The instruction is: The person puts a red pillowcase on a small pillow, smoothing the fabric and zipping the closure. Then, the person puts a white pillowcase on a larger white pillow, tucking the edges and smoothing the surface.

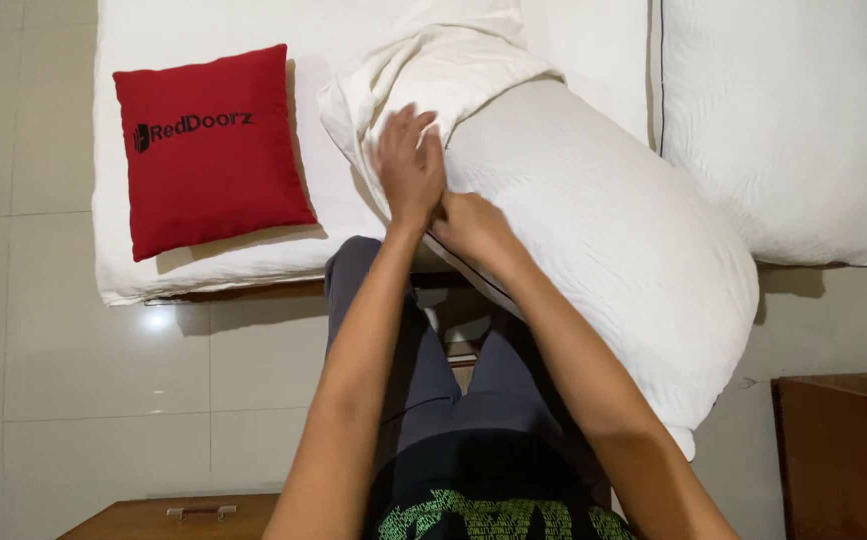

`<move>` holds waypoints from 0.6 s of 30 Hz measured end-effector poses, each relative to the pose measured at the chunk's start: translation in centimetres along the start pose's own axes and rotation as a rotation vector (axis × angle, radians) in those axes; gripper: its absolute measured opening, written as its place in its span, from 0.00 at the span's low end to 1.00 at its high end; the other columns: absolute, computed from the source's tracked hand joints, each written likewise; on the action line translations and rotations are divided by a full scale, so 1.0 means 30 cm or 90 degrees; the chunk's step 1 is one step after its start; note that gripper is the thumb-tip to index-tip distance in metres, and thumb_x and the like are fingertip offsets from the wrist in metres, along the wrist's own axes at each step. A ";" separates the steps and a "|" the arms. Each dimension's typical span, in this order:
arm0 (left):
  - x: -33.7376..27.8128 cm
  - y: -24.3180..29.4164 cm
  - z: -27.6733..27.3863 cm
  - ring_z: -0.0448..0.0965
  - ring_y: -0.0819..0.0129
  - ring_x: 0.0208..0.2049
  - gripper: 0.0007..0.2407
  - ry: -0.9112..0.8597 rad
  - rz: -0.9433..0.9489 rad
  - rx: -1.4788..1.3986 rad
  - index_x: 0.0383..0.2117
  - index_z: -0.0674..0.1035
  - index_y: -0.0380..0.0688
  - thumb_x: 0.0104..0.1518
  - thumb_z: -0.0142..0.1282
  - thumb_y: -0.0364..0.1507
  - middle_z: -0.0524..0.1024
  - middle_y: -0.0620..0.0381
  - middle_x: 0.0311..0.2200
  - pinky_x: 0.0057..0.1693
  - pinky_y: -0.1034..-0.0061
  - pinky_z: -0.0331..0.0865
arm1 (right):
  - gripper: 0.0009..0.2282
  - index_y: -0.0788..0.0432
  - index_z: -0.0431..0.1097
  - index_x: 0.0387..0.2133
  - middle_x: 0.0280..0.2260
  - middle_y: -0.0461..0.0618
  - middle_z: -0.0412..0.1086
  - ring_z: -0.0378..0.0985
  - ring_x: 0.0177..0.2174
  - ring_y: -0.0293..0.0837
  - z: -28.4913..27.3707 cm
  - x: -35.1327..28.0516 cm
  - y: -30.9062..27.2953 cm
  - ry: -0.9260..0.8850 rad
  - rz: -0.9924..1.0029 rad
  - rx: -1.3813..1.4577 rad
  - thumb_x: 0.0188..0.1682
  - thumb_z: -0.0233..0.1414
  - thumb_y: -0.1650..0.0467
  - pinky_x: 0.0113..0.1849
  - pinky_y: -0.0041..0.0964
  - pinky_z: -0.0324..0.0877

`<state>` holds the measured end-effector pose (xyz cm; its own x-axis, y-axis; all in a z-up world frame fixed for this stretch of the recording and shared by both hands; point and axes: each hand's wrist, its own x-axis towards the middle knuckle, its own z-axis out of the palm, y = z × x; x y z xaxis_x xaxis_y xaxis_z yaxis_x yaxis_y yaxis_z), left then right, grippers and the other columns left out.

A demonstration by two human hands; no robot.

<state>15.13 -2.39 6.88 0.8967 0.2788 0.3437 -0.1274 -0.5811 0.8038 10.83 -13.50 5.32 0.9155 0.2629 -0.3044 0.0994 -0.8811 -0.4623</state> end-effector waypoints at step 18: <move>0.219 -0.276 0.090 0.84 0.49 0.33 0.09 -0.262 0.087 0.319 0.35 0.81 0.56 0.56 0.52 0.40 0.80 0.56 0.25 0.40 0.51 0.76 | 0.09 0.43 0.74 0.30 0.33 0.41 0.70 0.77 0.39 0.47 -0.115 0.205 0.220 0.375 -0.273 -0.219 0.56 0.49 0.61 0.42 0.45 0.69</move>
<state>23.22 2.17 1.16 0.9880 -0.0797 0.1322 -0.1276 -0.9036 0.4090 18.45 -19.06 3.27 0.8157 0.4406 0.3749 0.5161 -0.8470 -0.1275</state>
